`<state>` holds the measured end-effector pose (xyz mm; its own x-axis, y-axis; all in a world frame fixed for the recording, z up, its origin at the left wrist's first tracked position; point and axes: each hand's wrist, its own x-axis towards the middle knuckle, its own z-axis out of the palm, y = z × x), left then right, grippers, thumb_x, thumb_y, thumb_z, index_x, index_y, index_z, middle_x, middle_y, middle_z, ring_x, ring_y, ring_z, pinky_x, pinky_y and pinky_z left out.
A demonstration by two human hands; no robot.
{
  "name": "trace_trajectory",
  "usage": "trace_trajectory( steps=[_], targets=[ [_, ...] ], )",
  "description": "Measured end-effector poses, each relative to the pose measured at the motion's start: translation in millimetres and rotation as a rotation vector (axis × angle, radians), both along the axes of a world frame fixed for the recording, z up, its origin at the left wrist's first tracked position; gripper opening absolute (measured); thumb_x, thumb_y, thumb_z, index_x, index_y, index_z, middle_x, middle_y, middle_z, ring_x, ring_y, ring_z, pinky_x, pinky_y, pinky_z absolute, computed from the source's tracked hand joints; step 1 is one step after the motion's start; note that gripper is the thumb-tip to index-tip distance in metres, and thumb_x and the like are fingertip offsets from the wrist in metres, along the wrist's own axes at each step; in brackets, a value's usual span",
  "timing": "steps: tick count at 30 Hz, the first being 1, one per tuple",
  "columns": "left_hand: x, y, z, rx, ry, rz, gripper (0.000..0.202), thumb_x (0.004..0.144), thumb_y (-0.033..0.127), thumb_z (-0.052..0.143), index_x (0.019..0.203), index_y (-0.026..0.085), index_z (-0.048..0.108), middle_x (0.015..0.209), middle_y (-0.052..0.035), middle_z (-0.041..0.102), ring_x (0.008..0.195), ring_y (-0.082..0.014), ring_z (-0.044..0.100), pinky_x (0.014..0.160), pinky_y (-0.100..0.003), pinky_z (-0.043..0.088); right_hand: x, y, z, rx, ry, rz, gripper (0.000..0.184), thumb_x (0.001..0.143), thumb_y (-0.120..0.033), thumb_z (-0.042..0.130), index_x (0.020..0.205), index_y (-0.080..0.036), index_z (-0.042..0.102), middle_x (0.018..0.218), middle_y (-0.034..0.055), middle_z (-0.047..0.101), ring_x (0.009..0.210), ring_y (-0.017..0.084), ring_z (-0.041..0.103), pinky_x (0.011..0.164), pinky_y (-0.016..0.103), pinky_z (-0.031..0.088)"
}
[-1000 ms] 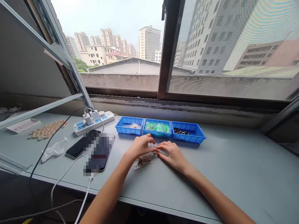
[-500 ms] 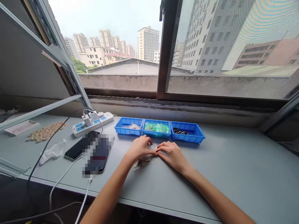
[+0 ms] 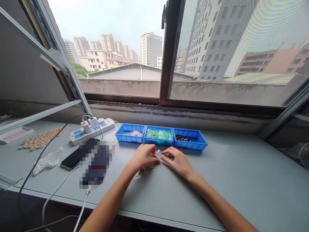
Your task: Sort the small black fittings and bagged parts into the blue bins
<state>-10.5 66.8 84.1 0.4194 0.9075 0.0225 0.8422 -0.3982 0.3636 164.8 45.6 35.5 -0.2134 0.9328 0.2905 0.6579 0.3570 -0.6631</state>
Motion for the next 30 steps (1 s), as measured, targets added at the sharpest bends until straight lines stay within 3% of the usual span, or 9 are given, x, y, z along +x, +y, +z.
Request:
trace_trajectory(
  steps=[3, 7, 15, 20, 26, 30],
  targets=[
    [3.7, -0.3, -1.9, 0.071, -0.077, -0.043, 0.011, 0.071, 0.018, 0.07, 0.07, 0.019, 0.059, 0.074, 0.004, 0.062, 0.071, -0.014, 0.057, 0.067, -0.024, 0.037, -1.4, 0.5, -1.1, 0.0, 0.094, 0.027, 0.008, 0.078, -0.025, 0.058, 0.077, -0.022, 0.065, 0.081, 0.0012, 0.066, 0.073, 0.017, 0.061, 0.066, 0.029, 0.047],
    [7.4, 0.1, -8.3, 0.274, -0.19, -0.113, 0.017, 0.073, 0.004, 0.062, 0.065, 0.019, 0.059, 0.076, 0.0023, 0.06, 0.073, -0.0124, 0.056, 0.066, -0.022, 0.039, -1.9, 3.4, -2.7, 0.053, 0.203, 0.021, 0.01, 0.077, -0.02, 0.053, 0.07, -0.021, 0.06, 0.073, 0.0001, 0.066, 0.068, 0.017, 0.061, 0.066, 0.029, 0.046],
    [10.0, -0.4, -16.7, 0.648, -0.395, -0.276, 0.018, 0.074, 0.005, 0.066, 0.062, 0.019, 0.062, 0.083, -0.0006, 0.056, 0.078, -0.0128, 0.055, 0.068, -0.022, 0.044, 1.1, 1.3, 2.1, 0.389, 0.253, -0.047, 0.027, 0.088, -0.035, 0.05, 0.068, -0.02, 0.061, 0.087, 0.0054, 0.065, 0.061, 0.015, 0.06, 0.058, 0.027, 0.048],
    [11.8, -1.8, -16.4, 0.695, -0.463, -0.315, 0.021, 0.075, 0.008, 0.068, 0.058, 0.019, 0.06, 0.08, 0.0, 0.053, 0.074, -0.0114, 0.053, 0.063, -0.02, 0.044, 0.6, -6.3, 12.5, 0.531, 0.187, -0.037, 0.02, 0.091, -0.034, 0.051, 0.091, -0.02, 0.065, 0.095, 0.0056, 0.065, 0.059, 0.011, 0.061, 0.053, 0.023, 0.048],
    [7.2, 2.0, -10.1, 0.69, -0.536, -0.249, 0.012, 0.074, 0.009, 0.069, 0.071, 0.019, 0.061, 0.082, -0.0004, 0.054, 0.078, -0.0129, 0.056, 0.067, -0.022, 0.048, 5.0, -6.0, 18.2, 0.605, 0.134, 0.019, 0.019, 0.093, -0.027, 0.051, 0.086, -0.02, 0.067, 0.08, 0.0024, 0.068, 0.065, 0.011, 0.063, 0.051, 0.018, 0.046],
    [3.3, 4.2, -9.4, 0.685, -0.508, -0.263, 0.013, 0.074, 0.009, 0.068, 0.069, 0.019, 0.061, 0.082, -0.0011, 0.055, 0.078, -0.0131, 0.057, 0.066, -0.022, 0.047, 5.8, -3.4, 15.3, 0.598, 0.137, -0.008, 0.021, 0.093, -0.03, 0.05, 0.083, -0.02, 0.067, 0.08, 0.0026, 0.068, 0.061, 0.01, 0.061, 0.049, 0.018, 0.046]
  ],
)
